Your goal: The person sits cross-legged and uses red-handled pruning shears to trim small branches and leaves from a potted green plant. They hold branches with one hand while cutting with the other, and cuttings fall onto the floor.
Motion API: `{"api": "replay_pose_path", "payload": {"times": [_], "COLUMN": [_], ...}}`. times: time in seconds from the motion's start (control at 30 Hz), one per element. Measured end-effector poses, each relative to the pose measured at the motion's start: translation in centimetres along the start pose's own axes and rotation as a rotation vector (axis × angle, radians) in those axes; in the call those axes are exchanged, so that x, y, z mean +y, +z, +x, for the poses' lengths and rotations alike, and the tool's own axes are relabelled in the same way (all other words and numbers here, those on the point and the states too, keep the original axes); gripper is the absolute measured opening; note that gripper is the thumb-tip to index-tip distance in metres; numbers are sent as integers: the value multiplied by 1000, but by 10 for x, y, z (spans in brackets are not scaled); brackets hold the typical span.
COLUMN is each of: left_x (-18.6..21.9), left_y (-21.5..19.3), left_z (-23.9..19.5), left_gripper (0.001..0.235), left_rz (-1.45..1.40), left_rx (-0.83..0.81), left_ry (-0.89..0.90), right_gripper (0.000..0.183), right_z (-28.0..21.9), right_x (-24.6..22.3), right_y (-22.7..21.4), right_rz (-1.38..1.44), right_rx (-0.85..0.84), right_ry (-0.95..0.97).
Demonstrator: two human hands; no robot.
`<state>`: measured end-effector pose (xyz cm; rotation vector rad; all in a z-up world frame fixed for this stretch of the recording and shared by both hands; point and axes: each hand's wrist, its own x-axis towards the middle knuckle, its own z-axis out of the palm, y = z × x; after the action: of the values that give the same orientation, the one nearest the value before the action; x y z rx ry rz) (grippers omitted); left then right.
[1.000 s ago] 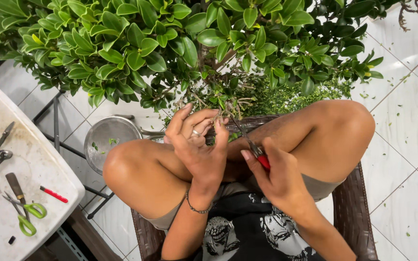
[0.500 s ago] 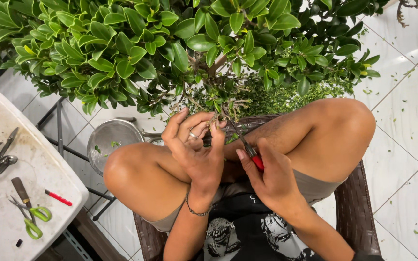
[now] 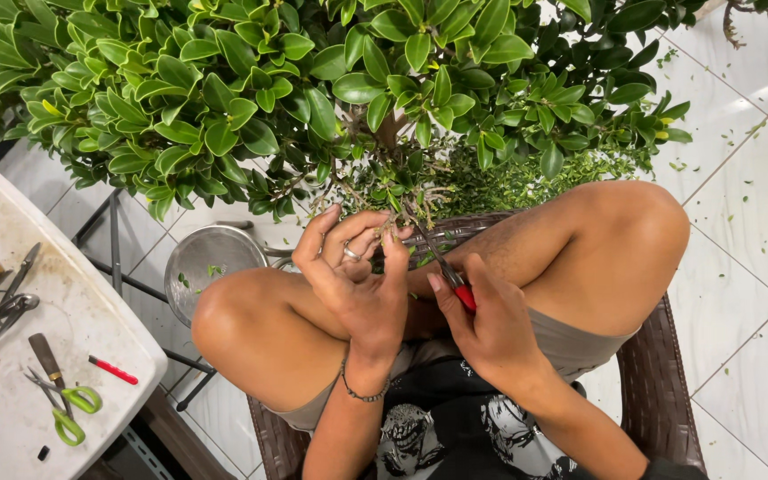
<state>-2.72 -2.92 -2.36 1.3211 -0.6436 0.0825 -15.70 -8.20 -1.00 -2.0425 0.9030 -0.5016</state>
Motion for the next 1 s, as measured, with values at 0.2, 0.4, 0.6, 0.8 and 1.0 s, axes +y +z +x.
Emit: {"api": "replay_pose_path", "payload": {"times": [0.2, 0.4, 0.6, 0.8, 1.0], "left_x": [2, 7, 7, 2, 6], "left_y": [0, 3, 3, 0, -5], "left_z": [0, 0, 0, 0, 0], "left_gripper": [59, 60, 58, 59, 48], "left_rz": [27, 102, 186, 181, 208], "left_rx": [2, 3, -6, -23, -12], "left_ry": [-3, 43, 94, 118, 193], "right_gripper": [31, 28, 25, 32, 33], "right_z": [-12, -9, -1, -3, -5], "right_x": [24, 25, 19, 30, 17], "right_y": [10, 4, 5, 10, -7], "right_rz": [46, 42, 44, 85, 248], "right_rx": [2, 18, -5, -6, -122], "right_ry": [13, -8, 22, 32, 110]}}
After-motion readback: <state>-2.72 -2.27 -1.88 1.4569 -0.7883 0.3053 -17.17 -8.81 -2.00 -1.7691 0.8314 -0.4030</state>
